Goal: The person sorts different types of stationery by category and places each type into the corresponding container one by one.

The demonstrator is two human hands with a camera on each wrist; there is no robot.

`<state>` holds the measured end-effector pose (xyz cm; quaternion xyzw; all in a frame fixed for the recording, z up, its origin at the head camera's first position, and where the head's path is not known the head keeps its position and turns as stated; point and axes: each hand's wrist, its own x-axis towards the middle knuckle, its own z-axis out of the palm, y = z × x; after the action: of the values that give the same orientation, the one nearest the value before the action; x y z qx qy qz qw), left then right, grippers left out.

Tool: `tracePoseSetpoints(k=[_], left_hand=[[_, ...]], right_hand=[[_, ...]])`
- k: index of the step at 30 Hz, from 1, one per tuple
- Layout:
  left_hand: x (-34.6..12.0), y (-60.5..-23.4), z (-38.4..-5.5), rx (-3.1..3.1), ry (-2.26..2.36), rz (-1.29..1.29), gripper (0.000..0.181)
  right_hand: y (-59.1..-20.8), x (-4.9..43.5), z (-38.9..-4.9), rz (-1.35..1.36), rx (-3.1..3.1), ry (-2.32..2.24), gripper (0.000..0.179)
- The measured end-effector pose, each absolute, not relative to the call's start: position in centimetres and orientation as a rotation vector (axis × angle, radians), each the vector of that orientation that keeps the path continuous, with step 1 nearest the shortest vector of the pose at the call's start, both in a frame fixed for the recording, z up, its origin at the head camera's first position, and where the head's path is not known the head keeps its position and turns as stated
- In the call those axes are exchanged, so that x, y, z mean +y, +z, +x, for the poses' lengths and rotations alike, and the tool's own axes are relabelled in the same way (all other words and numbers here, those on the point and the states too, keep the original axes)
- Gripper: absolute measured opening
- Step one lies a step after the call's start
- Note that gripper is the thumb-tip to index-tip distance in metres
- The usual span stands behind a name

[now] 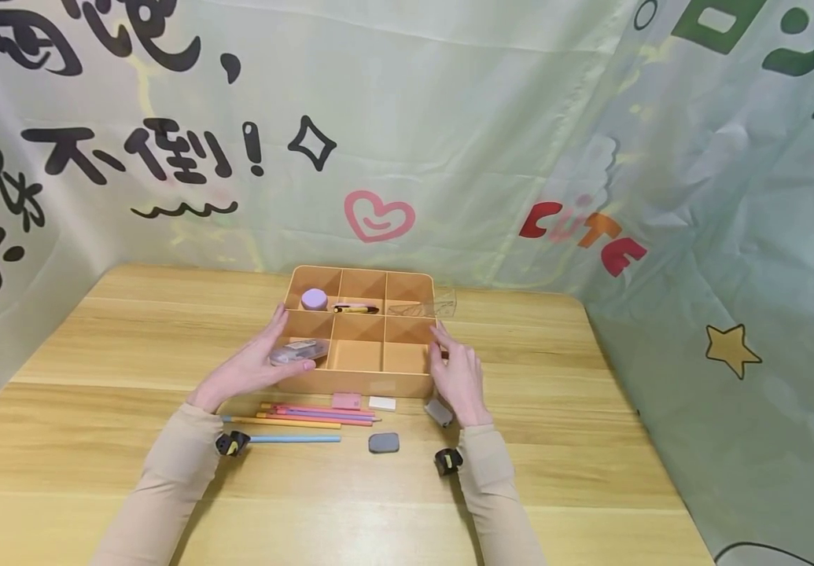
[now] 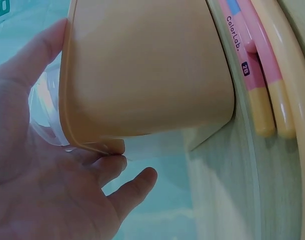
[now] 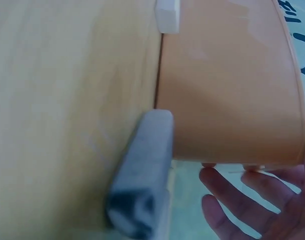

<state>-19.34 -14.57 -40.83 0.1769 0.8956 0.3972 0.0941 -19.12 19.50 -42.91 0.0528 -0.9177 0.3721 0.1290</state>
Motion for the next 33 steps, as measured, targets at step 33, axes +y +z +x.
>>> tracePoseSetpoints(k=[33], left_hand=[[-14.6, -40.9, -19.4, 2.567, 1.217, 0.507, 0.114]], right_hand=[[-39.9, 24.2, -17.8, 0.365, -3.254, 0.881, 0.035]])
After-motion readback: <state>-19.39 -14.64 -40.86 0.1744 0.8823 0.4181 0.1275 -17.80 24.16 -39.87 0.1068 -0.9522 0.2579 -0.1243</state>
